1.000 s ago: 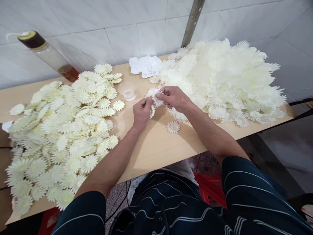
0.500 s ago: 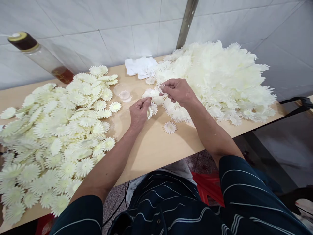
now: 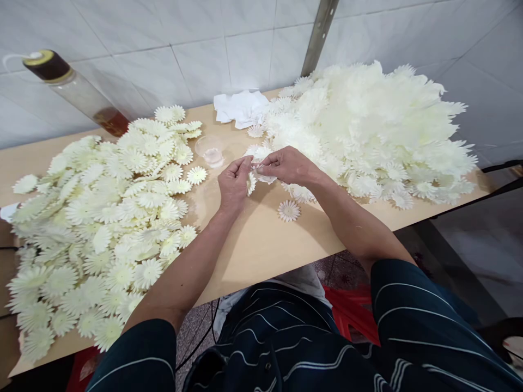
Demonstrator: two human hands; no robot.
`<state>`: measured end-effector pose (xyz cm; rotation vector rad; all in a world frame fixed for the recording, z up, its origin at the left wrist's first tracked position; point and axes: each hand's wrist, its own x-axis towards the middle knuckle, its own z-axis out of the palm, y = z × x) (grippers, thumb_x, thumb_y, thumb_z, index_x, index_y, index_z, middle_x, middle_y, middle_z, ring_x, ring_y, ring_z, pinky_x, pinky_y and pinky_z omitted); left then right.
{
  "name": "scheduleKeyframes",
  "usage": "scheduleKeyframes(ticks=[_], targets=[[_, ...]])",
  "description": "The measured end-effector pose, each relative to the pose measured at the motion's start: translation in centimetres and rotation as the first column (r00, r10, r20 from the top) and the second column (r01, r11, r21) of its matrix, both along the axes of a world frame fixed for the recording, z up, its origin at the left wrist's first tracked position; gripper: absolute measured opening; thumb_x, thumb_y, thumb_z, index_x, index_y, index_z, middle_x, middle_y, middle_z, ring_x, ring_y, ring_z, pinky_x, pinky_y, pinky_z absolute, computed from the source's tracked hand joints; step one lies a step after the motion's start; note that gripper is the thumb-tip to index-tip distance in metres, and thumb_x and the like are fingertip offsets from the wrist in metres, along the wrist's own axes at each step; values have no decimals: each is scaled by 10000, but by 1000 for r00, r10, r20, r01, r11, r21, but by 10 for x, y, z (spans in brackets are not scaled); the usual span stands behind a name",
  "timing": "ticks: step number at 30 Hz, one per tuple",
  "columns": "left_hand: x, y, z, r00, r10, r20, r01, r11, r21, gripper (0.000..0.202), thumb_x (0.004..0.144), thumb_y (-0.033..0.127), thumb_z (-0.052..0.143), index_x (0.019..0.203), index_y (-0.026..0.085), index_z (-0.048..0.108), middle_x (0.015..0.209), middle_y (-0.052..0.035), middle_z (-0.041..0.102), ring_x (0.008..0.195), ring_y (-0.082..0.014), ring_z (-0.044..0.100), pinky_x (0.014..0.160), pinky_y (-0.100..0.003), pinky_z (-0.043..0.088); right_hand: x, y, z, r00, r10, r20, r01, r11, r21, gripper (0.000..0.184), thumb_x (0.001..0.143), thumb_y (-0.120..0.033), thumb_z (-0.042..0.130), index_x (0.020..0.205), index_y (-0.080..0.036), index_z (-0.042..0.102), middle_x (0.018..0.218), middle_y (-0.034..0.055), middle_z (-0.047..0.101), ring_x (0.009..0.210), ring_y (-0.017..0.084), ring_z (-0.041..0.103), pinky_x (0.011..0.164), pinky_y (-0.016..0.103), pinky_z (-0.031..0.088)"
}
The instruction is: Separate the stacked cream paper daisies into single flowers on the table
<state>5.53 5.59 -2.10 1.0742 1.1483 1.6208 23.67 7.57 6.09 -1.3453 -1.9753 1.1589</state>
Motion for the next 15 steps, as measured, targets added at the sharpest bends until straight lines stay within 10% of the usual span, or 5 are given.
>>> scheduleKeyframes(ticks=[8,15], targets=[[1,-3,7,999,6,-38,-5,1000,17,340,959,554,855,973,215,858,920,-56,847,986,-214,780,985,-366,600,29,8,13,985,-144,90,121,967,223,384,970,-531,742,807,-185,778,659,25,652,667,175,589,673,340,480],[1,-8,10,992,-37,-121,38,999,2,413,1025,617,754,939,219,826,846,-54,811,813,-162,709,829,-306,582,105,41,10,781,-622,64,439,618,652,596,1059,-727,610,1312,-203,742,1209,215,811,1280,412,699,1099,591,527]])
